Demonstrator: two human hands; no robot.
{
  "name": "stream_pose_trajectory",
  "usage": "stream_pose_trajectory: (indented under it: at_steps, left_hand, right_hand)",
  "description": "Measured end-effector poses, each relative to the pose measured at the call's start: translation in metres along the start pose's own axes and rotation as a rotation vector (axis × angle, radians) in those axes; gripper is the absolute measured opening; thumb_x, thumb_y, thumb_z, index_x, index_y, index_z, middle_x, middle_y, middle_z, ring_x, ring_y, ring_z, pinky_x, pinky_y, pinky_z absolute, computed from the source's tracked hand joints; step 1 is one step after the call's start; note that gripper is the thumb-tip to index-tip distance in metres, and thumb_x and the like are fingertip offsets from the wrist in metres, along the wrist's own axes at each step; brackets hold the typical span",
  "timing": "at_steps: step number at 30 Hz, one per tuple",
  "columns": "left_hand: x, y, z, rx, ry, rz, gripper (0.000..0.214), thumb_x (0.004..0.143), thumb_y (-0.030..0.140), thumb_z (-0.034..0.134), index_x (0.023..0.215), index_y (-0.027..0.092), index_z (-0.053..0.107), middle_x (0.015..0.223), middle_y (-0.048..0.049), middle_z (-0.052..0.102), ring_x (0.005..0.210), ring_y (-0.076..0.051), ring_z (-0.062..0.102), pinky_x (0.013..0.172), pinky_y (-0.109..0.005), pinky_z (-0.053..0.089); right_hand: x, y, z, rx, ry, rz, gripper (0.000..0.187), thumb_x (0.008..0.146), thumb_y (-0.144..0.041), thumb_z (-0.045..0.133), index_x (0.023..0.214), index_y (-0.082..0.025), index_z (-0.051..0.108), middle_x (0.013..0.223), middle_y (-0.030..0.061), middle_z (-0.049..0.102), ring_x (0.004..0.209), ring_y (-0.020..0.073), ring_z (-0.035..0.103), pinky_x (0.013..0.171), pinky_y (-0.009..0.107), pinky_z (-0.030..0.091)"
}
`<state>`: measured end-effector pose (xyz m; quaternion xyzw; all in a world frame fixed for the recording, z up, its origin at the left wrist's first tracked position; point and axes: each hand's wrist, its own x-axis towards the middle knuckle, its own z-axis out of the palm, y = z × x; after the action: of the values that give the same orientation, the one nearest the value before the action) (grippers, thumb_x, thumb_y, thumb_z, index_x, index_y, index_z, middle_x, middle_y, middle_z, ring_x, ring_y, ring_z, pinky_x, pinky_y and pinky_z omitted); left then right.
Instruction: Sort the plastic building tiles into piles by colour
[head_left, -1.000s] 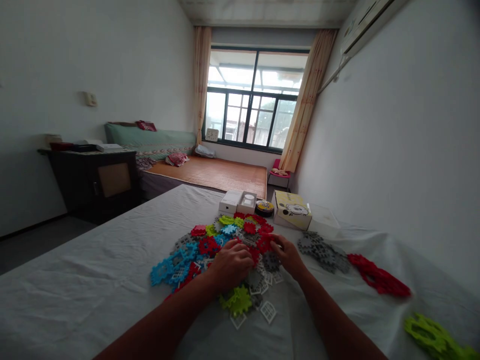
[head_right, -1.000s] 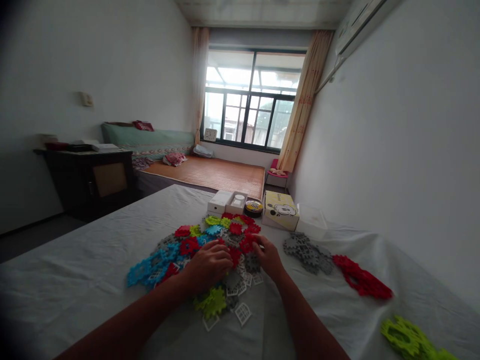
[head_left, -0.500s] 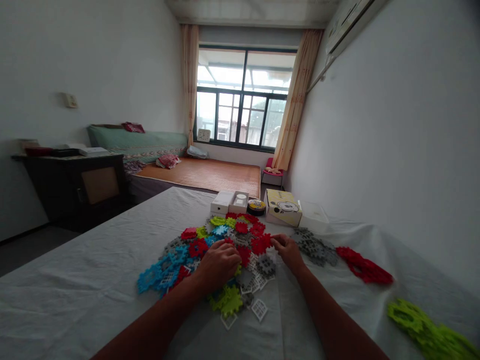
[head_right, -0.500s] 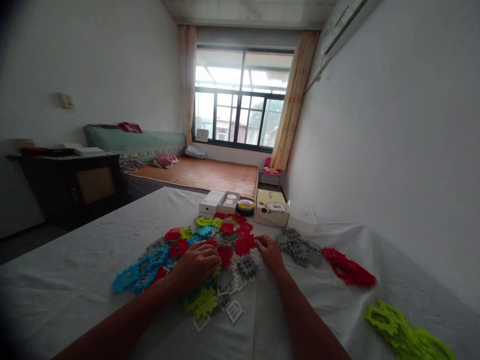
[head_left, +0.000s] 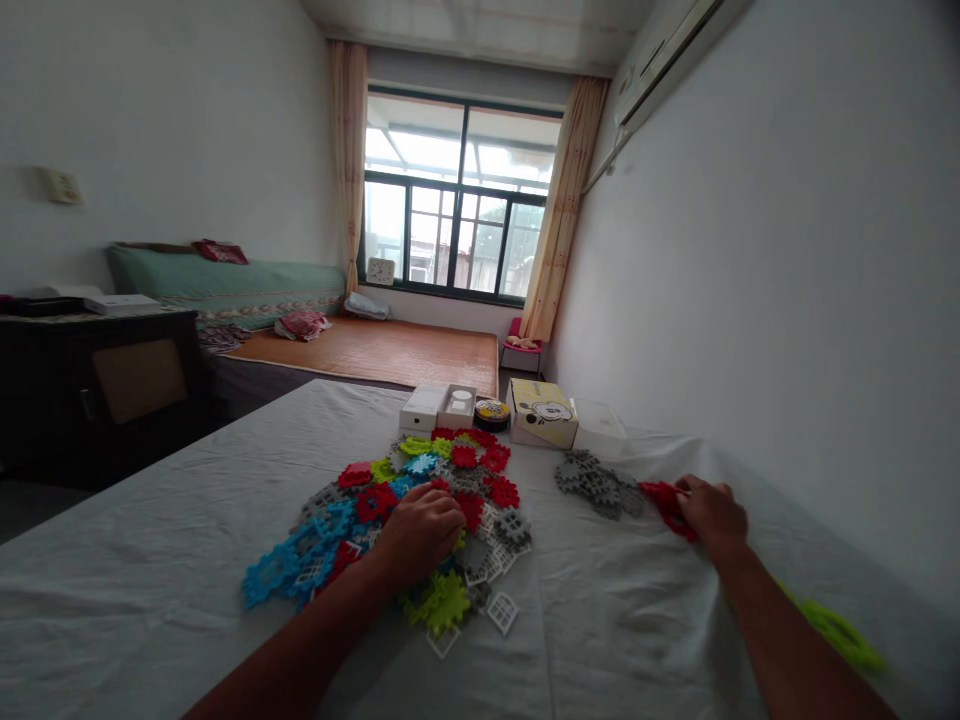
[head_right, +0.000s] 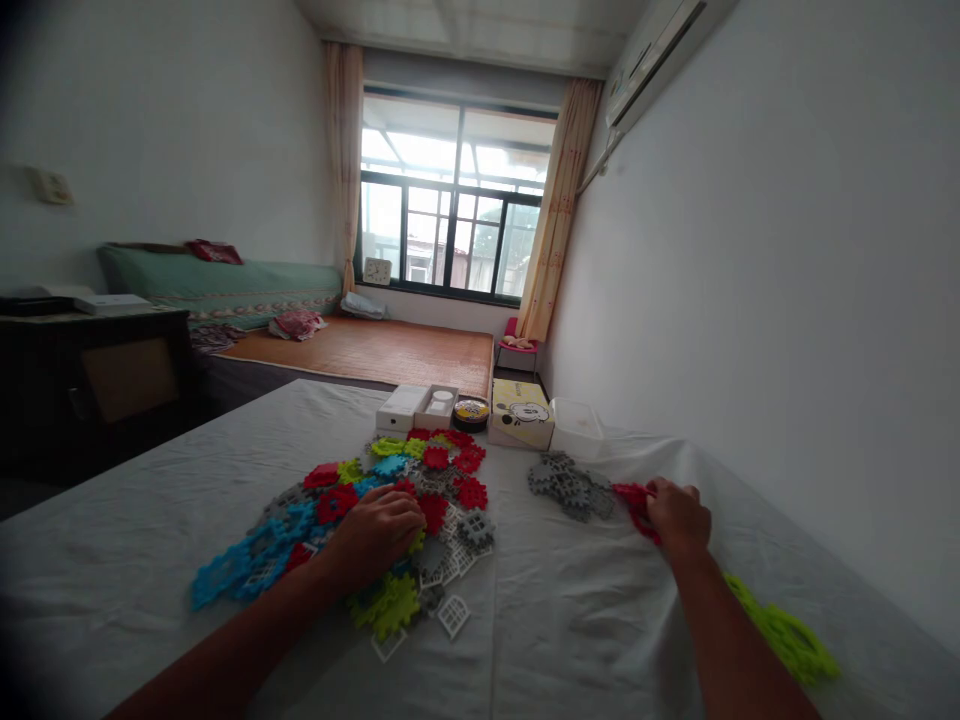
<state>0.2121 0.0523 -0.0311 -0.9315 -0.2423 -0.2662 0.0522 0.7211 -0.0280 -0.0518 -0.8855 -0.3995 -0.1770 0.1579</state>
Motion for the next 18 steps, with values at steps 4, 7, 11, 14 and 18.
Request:
stream_pose_trajectory:
  at_steps: [4,7,11,14,18]
  left_hand:
    - [0.001,0.001,-0.001,-0.016,-0.042,-0.022,0.014,0.089,0.021,0.051,0.082,0.024,0.064,0.086,0.0012,0.067,0.091,-0.016,0.059,0.094,-0.033,0.036]
    - [0.001,0.002,-0.002,-0.019,-0.046,-0.021,0.014,0.089,0.02,0.052,0.083,0.024,0.064,0.088,0.0014,0.068,0.091,-0.016,0.059,0.094,-0.033,0.037]
    - [0.001,0.002,-0.003,-0.022,-0.048,-0.024,0.014,0.088,0.02,0.052,0.083,0.024,0.064,0.088,0.0018,0.068,0.092,-0.016,0.059,0.096,-0.033,0.035]
    - [0.001,0.003,-0.002,-0.022,-0.061,-0.024,0.013,0.088,0.019,0.052,0.084,0.025,0.064,0.089,0.0019,0.068,0.093,-0.016,0.059,0.098,-0.034,0.034]
    - [0.001,0.004,-0.003,-0.014,-0.073,-0.024,0.013,0.087,0.019,0.053,0.085,0.025,0.064,0.089,0.0018,0.068,0.093,-0.016,0.059,0.097,-0.035,0.034]
  right_hand:
    - [-0.002,0.005,0.016,-0.037,0.022,-0.128,0.044,0.078,-0.025,0.048,0.119,-0.027,0.061,0.121,0.0081,0.062,0.113,0.0299,0.05,0.079,0.041,0.046]
    - [0.0,0.0,0.029,-0.065,-0.071,-0.343,0.046,0.079,-0.021,0.047,0.122,-0.029,0.059,0.131,0.0054,0.057,0.12,0.0258,0.046,0.092,0.044,0.041]
    - [0.001,0.009,0.041,-0.088,-0.16,-0.357,0.043,0.082,-0.025,0.047,0.123,-0.031,0.059,0.137,0.006,0.052,0.123,0.028,0.045,0.094,0.05,0.039]
    - [0.001,0.016,0.035,-0.093,-0.168,-0.279,0.042,0.084,-0.03,0.045,0.123,-0.027,0.059,0.137,0.01,0.051,0.121,0.0313,0.046,0.089,0.051,0.042]
    - [0.001,-0.005,0.012,-0.078,-0.014,-0.195,0.037,0.082,-0.03,0.049,0.112,-0.021,0.066,0.125,0.0159,0.06,0.113,0.0342,0.053,0.084,0.052,0.045]
